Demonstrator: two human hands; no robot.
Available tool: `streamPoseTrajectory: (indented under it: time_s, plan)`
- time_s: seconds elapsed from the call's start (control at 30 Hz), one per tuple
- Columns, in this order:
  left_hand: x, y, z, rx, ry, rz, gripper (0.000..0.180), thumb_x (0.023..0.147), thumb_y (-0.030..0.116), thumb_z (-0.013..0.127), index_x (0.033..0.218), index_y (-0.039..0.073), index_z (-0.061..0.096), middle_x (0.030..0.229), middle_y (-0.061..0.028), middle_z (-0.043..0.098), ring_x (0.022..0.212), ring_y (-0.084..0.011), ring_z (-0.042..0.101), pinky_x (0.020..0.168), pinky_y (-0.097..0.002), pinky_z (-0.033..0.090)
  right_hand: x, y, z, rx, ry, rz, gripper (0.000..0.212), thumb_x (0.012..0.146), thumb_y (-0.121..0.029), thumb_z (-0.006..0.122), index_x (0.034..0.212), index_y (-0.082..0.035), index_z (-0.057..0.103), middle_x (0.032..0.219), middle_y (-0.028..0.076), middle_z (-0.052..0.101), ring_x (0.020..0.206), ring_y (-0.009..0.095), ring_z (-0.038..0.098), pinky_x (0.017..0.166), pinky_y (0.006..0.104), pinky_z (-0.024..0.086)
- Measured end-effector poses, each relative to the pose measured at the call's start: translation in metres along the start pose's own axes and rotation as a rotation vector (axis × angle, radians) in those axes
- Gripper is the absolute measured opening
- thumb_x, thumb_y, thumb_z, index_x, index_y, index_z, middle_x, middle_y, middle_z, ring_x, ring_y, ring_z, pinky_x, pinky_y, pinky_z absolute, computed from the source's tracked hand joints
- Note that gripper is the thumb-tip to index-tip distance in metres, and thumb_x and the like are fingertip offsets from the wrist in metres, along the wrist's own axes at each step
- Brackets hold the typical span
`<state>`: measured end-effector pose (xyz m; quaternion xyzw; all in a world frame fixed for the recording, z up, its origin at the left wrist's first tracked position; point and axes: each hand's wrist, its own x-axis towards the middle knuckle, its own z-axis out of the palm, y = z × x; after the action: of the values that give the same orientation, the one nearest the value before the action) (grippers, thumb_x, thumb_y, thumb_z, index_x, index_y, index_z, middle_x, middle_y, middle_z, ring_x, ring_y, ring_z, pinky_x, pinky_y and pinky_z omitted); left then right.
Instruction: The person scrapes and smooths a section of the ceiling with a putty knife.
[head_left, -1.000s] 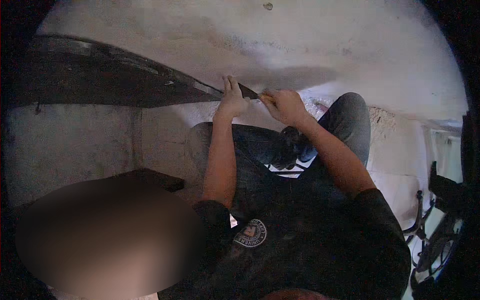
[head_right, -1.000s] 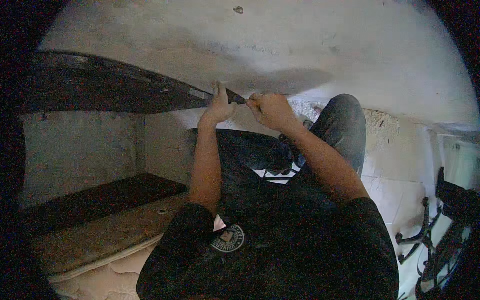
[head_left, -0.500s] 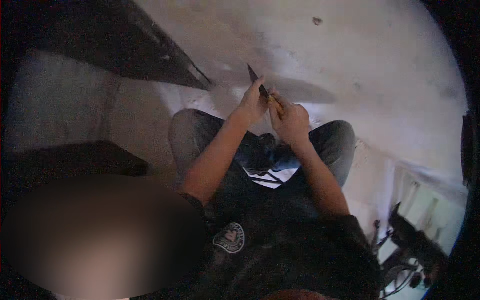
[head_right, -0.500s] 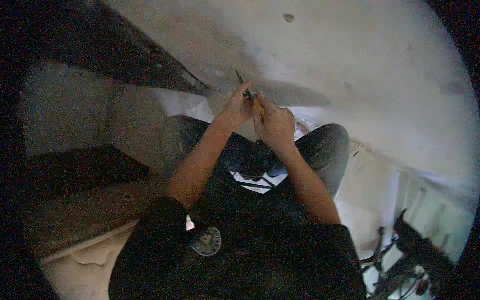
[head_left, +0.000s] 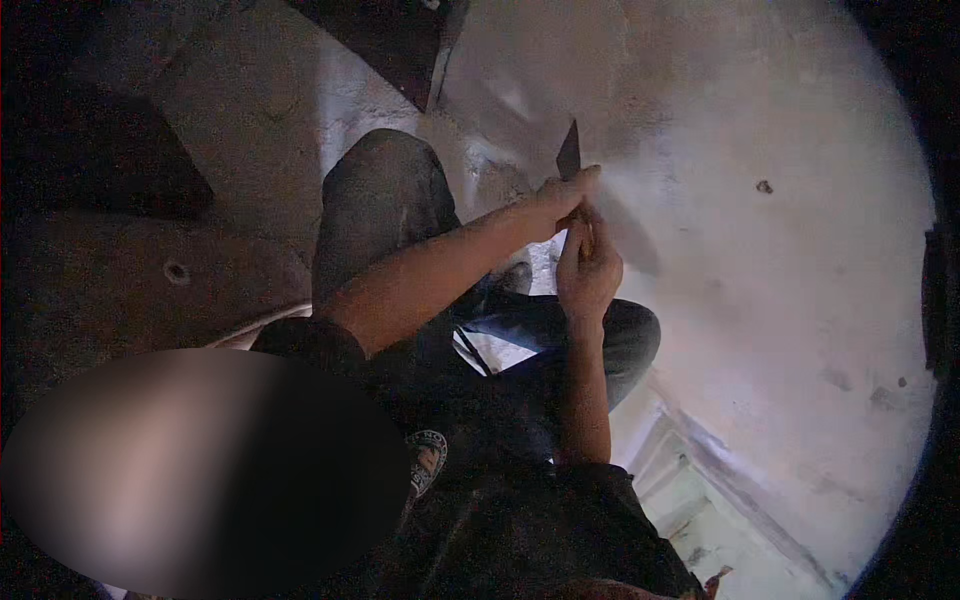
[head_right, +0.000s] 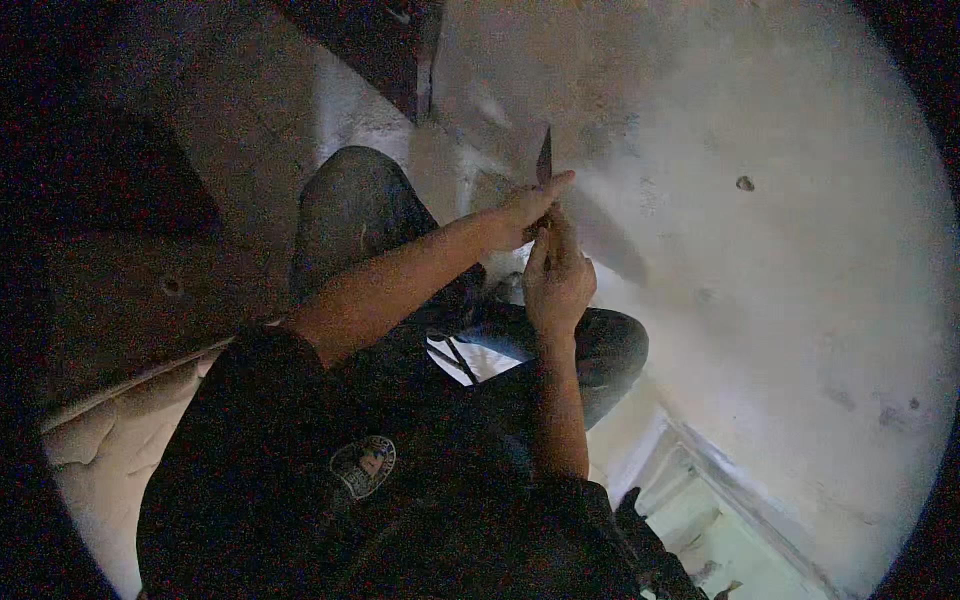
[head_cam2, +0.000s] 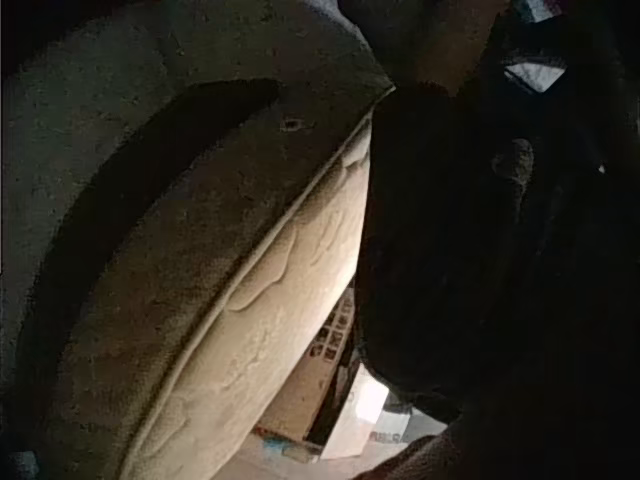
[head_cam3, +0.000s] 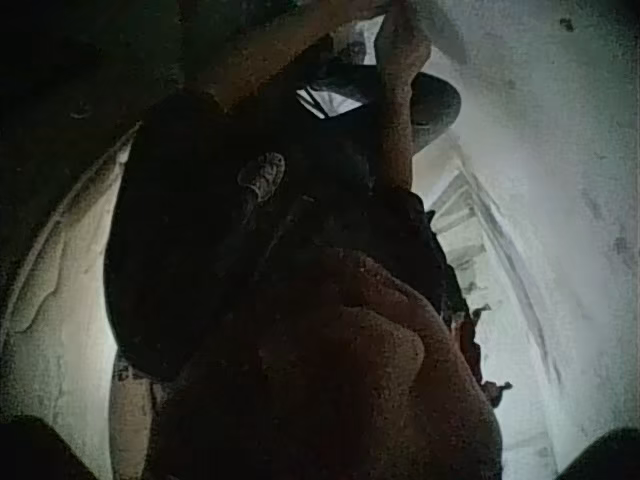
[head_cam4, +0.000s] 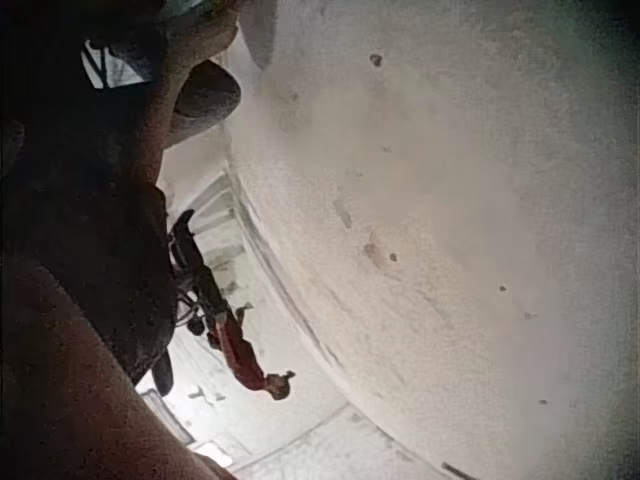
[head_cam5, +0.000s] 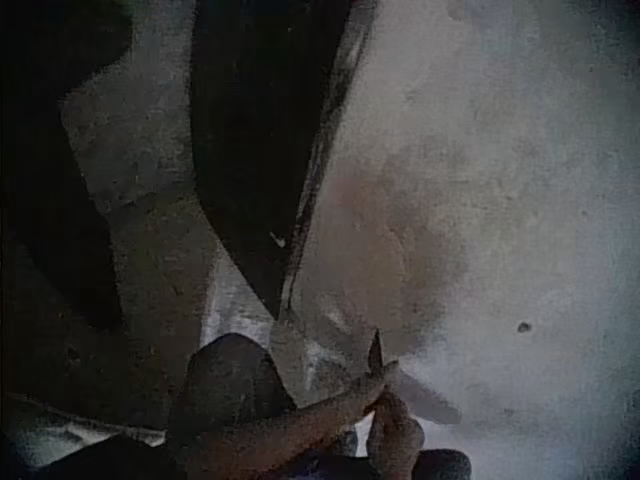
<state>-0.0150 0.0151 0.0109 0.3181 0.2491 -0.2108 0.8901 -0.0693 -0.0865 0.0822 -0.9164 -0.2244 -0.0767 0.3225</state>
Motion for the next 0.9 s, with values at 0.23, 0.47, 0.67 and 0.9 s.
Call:
streamPoseTrajectory:
  time_s: [0.23, 0.47, 0.67, 0.9]
  plan:
    - [0.014, -0.001, 0.001, -0.049, -0.004, 0.031, 0.057, 0.088, 0.058, 0.061, 0.112, 0.007, 0.055, 0.090, -0.0022, 0.052, 0.079, -0.0149, 0.052, 0.069, -0.0310, 0.046, 0.004, -0.003, 0.004, 0.045, 0.046, 0.009, 0.030, 0.095, -0.015, 0.058, 0.122, -0.002, 0.063, 0.096, 0.021, 0.070, 0.084, 0.030, 0.072, 0.068, 0.0366, 0.055]
    - [0.011, 0.005, 0.007, -0.052, -0.022, 0.019, 0.042, 0.095, 0.048, 0.055, 0.100, 0.006, 0.061, 0.077, -0.0028, 0.058, 0.069, -0.0148, 0.055, 0.063, -0.0318, 0.049, 0.014, -0.018, 0.000, 0.000, -0.058, 0.129, 0.030, 0.095, -0.016, 0.058, 0.122, -0.004, 0.064, 0.097, 0.021, 0.070, 0.085, 0.030, 0.072, 0.069, 0.0381, 0.054]
    - [0.013, 0.010, 0.004, -0.168, -0.035, 0.137, 0.046, 0.094, 0.043, 0.056, 0.102, -0.002, 0.056, 0.087, -0.0060, 0.057, 0.074, -0.0152, 0.056, 0.062, -0.0327, 0.049, 0.018, -0.028, 0.006, 0.058, -0.079, 0.140, 0.032, 0.096, -0.019, 0.056, 0.124, -0.005, 0.063, 0.099, 0.021, 0.069, 0.090, 0.034, 0.069, 0.070, 0.0392, 0.054]
    - [0.027, 0.002, 0.000, -0.033, -0.122, 0.104, 0.053, 0.094, 0.049, 0.056, 0.106, -0.002, 0.056, 0.093, -0.0094, 0.058, 0.083, -0.0180, 0.057, 0.072, -0.0354, 0.048, 0.012, -0.024, 0.005, -0.002, -0.036, 0.104, 0.034, 0.096, -0.016, 0.055, 0.128, -0.004, 0.059, 0.102, 0.024, 0.067, 0.089, 0.036, 0.069, 0.070, 0.0395, 0.053]
